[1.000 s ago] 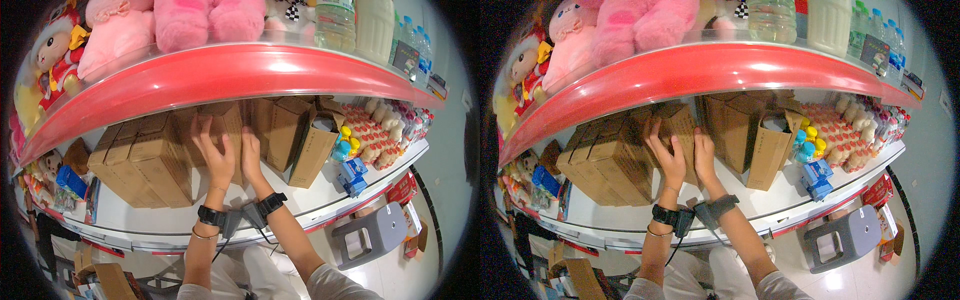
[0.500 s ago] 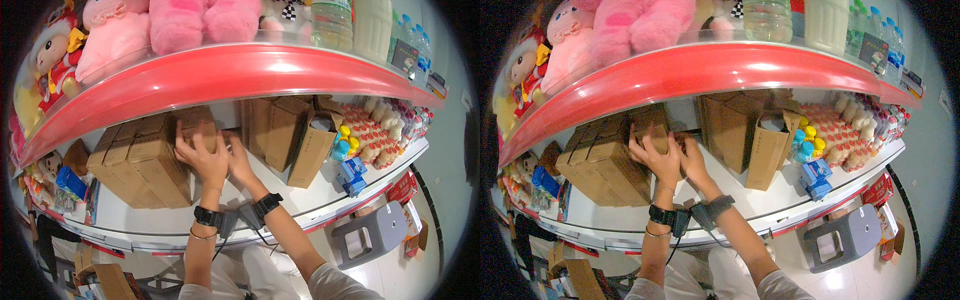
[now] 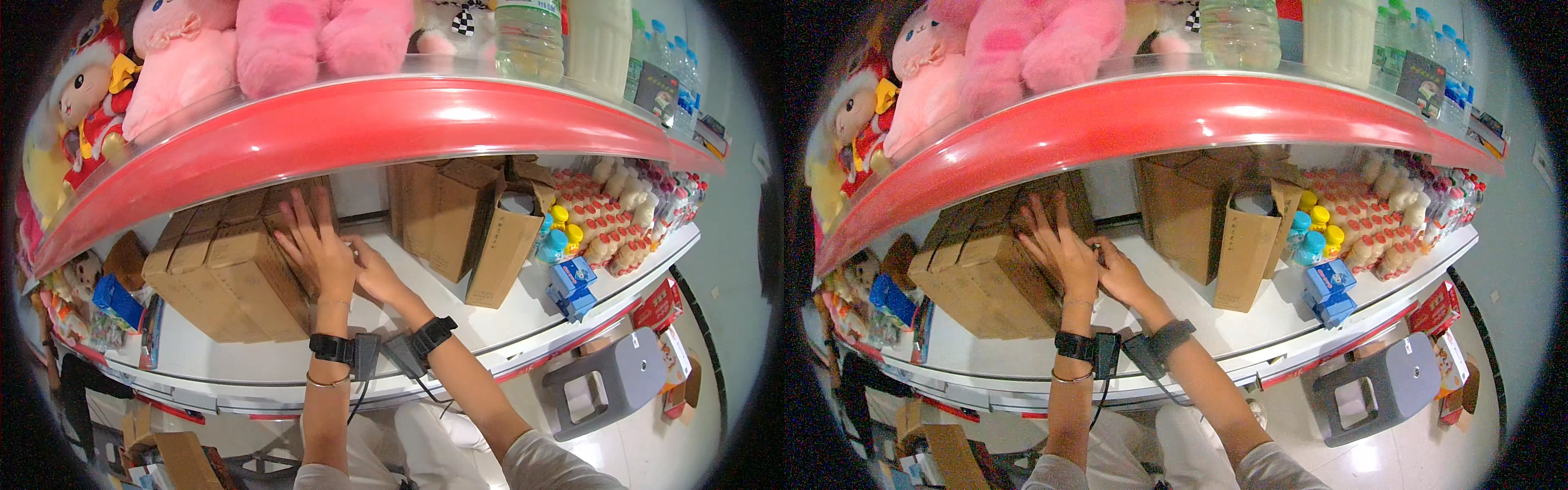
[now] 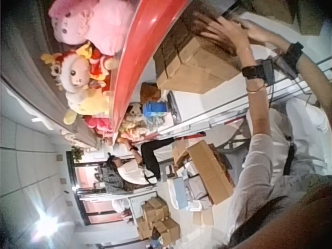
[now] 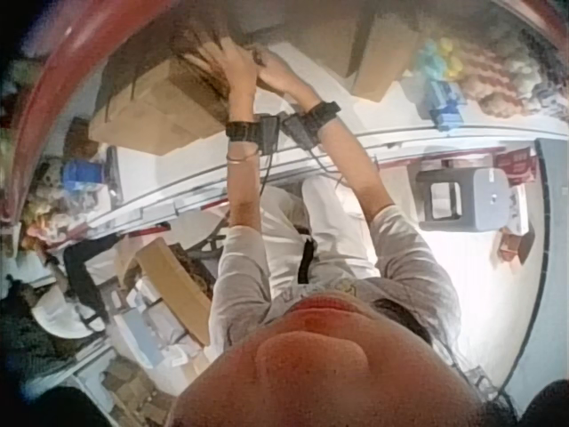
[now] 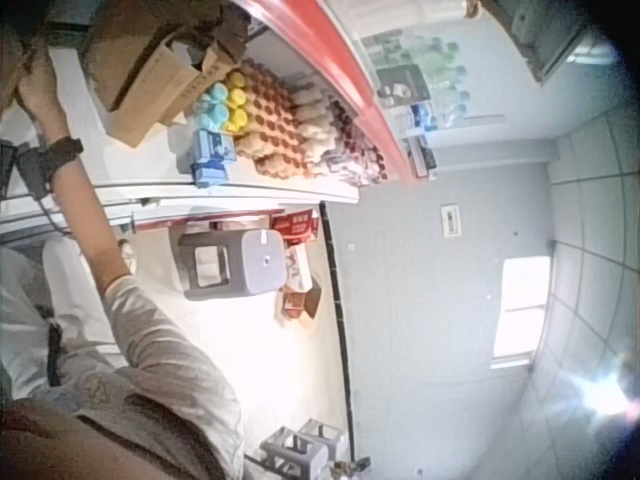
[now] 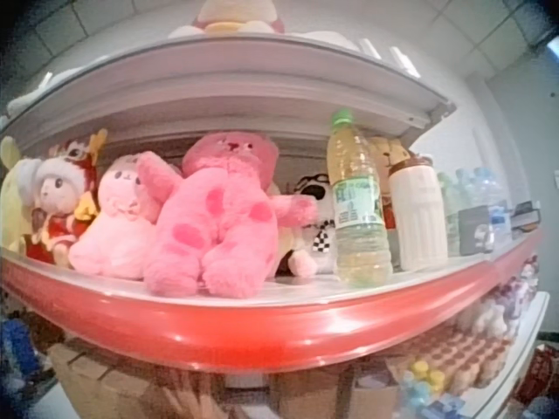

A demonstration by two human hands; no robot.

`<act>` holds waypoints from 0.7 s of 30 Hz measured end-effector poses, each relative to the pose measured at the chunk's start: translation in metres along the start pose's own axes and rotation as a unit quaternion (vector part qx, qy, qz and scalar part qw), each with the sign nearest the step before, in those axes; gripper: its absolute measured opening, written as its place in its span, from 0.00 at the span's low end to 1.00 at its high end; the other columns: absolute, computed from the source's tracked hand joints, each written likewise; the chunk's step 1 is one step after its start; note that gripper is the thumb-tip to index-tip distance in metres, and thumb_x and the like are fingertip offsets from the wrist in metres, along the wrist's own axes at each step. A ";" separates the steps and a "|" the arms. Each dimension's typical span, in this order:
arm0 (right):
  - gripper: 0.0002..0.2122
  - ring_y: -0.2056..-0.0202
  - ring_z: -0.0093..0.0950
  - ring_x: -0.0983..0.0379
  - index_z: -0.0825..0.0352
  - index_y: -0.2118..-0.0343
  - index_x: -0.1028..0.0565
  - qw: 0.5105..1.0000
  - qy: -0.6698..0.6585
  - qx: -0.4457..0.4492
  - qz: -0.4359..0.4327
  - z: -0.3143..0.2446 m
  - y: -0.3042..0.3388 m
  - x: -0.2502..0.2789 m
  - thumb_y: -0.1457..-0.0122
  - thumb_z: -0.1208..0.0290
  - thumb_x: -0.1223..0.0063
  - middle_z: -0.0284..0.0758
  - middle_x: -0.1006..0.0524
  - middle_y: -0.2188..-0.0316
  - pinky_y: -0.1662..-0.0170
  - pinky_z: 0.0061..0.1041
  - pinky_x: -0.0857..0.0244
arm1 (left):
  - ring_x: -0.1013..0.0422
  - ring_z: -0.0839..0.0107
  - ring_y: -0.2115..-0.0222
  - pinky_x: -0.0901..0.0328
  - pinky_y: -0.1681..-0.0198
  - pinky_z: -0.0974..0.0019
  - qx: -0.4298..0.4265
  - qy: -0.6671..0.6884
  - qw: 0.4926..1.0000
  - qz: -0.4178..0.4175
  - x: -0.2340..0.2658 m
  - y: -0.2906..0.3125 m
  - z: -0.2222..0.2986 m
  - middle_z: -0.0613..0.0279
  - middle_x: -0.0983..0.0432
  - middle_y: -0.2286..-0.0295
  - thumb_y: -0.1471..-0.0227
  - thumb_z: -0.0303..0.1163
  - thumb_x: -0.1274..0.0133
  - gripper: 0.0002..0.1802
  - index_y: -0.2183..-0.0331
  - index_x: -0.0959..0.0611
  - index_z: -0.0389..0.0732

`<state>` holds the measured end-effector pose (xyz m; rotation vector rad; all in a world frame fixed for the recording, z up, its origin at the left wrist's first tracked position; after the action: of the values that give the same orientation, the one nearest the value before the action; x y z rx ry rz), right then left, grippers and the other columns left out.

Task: The person reorganizes boxes on a shelf by hand, sliding them along the shelf surface and turning them to align in a row.

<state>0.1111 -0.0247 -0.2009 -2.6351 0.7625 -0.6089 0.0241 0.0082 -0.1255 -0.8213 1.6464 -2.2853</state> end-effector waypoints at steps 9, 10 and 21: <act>0.18 0.65 0.41 0.28 0.62 0.53 0.36 1.000 0.022 0.005 0.021 0.005 0.004 -0.002 0.47 0.64 0.54 0.44 0.25 0.67 0.61 0.34 0.36 | 0.53 0.57 0.42 0.63 0.43 0.44 -0.042 -0.035 0.998 0.039 0.000 0.004 -0.003 0.58 0.44 0.46 0.57 0.29 0.52 0.24 0.54 0.28 0.49; 0.18 0.65 0.41 0.28 0.62 0.53 0.36 0.999 0.023 0.008 0.025 0.009 0.004 0.000 0.47 0.64 0.54 0.44 0.25 0.67 0.61 0.34 0.36 | 0.53 0.57 0.42 0.63 0.43 0.44 -0.045 -0.032 0.998 0.042 0.002 0.003 0.001 0.58 0.44 0.46 0.57 0.29 0.52 0.24 0.54 0.28 0.49; 0.11 0.69 0.20 0.31 0.71 0.60 0.30 0.993 -0.083 -0.084 0.003 0.038 0.027 0.016 0.45 0.76 0.59 0.36 0.26 0.70 0.63 0.18 0.37 | 0.53 0.57 0.43 0.59 0.45 0.42 -0.077 -0.047 0.995 0.031 0.005 0.006 -0.002 0.56 0.47 0.45 0.56 0.24 0.52 0.23 0.55 0.27 0.51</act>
<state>0.1304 -0.0488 -0.2398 -2.7910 0.8001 -0.3302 0.0179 0.0054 -0.1297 -0.8830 1.7963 -2.0665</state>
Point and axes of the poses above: each hand's wrist, its own y-axis away from the middle knuckle, its own x-axis out of the back of the hand, z = x × y, the point moved 3 cm from there along -y, towards the middle knuckle
